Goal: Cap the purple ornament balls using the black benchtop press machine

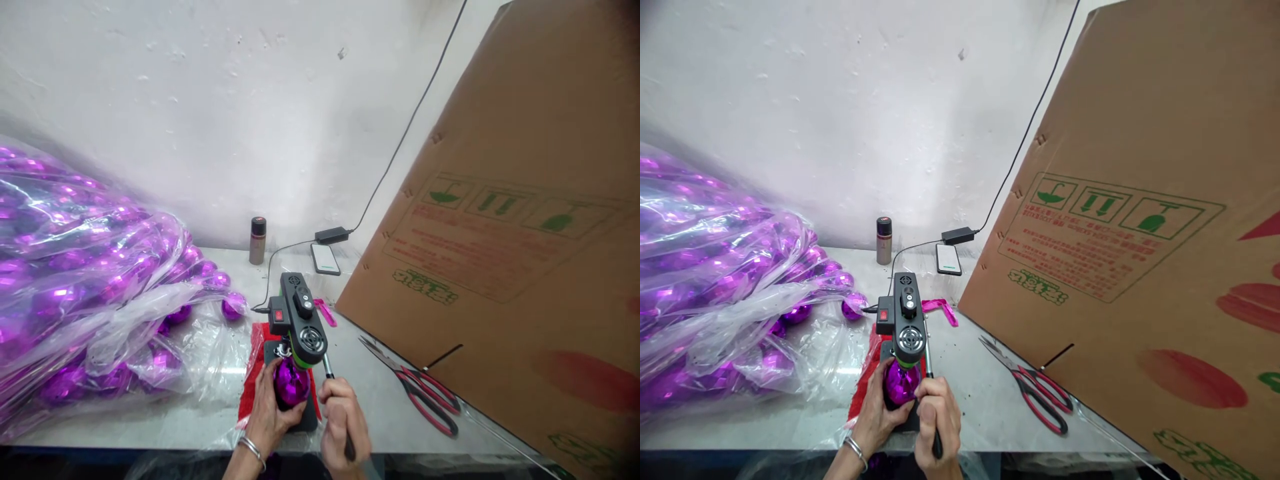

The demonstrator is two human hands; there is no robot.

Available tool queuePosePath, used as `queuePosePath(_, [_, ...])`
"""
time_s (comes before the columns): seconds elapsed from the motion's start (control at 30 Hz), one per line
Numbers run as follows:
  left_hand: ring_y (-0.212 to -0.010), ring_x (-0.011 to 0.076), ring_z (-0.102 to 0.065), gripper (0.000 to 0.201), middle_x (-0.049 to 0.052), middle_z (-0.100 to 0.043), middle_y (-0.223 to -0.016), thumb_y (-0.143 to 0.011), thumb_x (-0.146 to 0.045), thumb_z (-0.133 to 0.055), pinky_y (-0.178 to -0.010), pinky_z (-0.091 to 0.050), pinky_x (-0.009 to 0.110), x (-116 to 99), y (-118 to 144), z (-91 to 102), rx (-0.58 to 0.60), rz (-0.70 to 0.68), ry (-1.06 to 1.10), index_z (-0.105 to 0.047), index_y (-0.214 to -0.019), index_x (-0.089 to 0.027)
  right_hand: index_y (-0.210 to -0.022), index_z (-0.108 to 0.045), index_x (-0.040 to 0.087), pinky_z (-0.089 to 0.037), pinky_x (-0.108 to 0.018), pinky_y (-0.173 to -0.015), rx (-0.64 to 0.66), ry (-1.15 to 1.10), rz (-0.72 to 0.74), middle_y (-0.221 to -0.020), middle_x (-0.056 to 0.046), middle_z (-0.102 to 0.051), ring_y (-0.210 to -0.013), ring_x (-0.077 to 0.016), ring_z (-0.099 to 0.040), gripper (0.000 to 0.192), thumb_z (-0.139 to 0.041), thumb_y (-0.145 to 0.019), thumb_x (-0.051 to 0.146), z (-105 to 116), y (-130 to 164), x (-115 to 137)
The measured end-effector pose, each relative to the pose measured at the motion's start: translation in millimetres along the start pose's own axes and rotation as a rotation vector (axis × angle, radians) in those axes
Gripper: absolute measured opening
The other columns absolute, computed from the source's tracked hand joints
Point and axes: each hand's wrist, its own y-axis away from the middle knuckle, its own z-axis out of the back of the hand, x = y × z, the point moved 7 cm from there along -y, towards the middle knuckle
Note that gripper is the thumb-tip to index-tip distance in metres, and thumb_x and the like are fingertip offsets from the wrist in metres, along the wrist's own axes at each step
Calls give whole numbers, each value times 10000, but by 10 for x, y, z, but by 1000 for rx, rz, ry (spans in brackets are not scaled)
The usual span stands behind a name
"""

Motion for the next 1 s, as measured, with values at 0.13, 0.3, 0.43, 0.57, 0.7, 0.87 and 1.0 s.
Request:
queuePosePath(0.13, [-1333, 441, -614, 743, 206, -671, -1379, -710, -356, -799, -1185, -432, 708, -7, 0, 6, 15, 5, -9, -579, -1388, -146, -798, -510, 219, -458, -249, -578, 35, 16, -30, -770, 3, -595, -635, -121, -568, 309, -407, -1073, 123, 22, -247, 82])
queuePosePath(0.3, [-1293, 420, -640, 759, 206, -666, -1364, -707, -405, -790, -1151, -485, 652, -38, -23, 48, -13, 11, 44, -558, -1383, -151, -737, -463, 219, -435, -217, -554, -21, -40, -128, -645, 43, -486, -563, -96, -528, 363, -437, -1086, 126, 7, -730, 208])
queuePosePath(0.43, [-1259, 399, -682, 773, 204, -653, -1387, -721, -429, -822, -1106, -542, 596, -86, 3, 100, 35, 49, 112, -525, -1385, -169, -768, -523, 215, -504, -201, -611, -7, 7, -133, -704, 22, -589, -636, -102, -617, 341, -454, -1098, 166, 7, -813, 254])
queuePosePath(0.57, [-1273, 398, -687, 802, 209, -652, -1402, -736, -500, -847, -1089, -565, 555, -41, 331, 424, -72, 75, 165, -506, -1388, -181, -1190, -650, 202, -611, -271, -720, 61, 135, -125, -1226, -133, -724, -894, -170, -736, 176, -645, -1047, 305, 169, -575, 185])
queuePosePath(0.7, [-1296, 428, -678, 939, 211, -690, -1394, -689, -678, -867, -1107, -562, 537, 280, 981, 697, 38, 117, 151, -516, -1409, -188, -1324, -626, 224, -599, -235, -705, 233, 178, -261, -1158, -88, -737, -784, -130, -710, 271, -608, -1068, 311, 393, 129, 7])
queuePosePath(0.87, [-1401, 373, -625, 834, 179, -640, -1524, -864, -658, -683, -1189, -505, 478, 748, 1537, 588, 332, 237, -118, -479, -1523, -190, -1266, -717, 204, -575, -380, -1031, 1174, 279, -727, -1227, -111, -758, -1158, -280, -724, 385, -748, -928, 387, 364, 1875, -229])
queuePosePath(1.0, [-1581, 382, -395, 840, 261, -411, -1685, -955, -517, -579, -1312, -314, 539, 774, 1413, 382, 532, 264, -500, -383, -1618, -39, -1591, -521, 182, -354, -525, -1287, 1469, 387, -901, -1621, -175, -535, -1521, -376, -485, 738, -717, -889, 297, 501, 2750, -239])
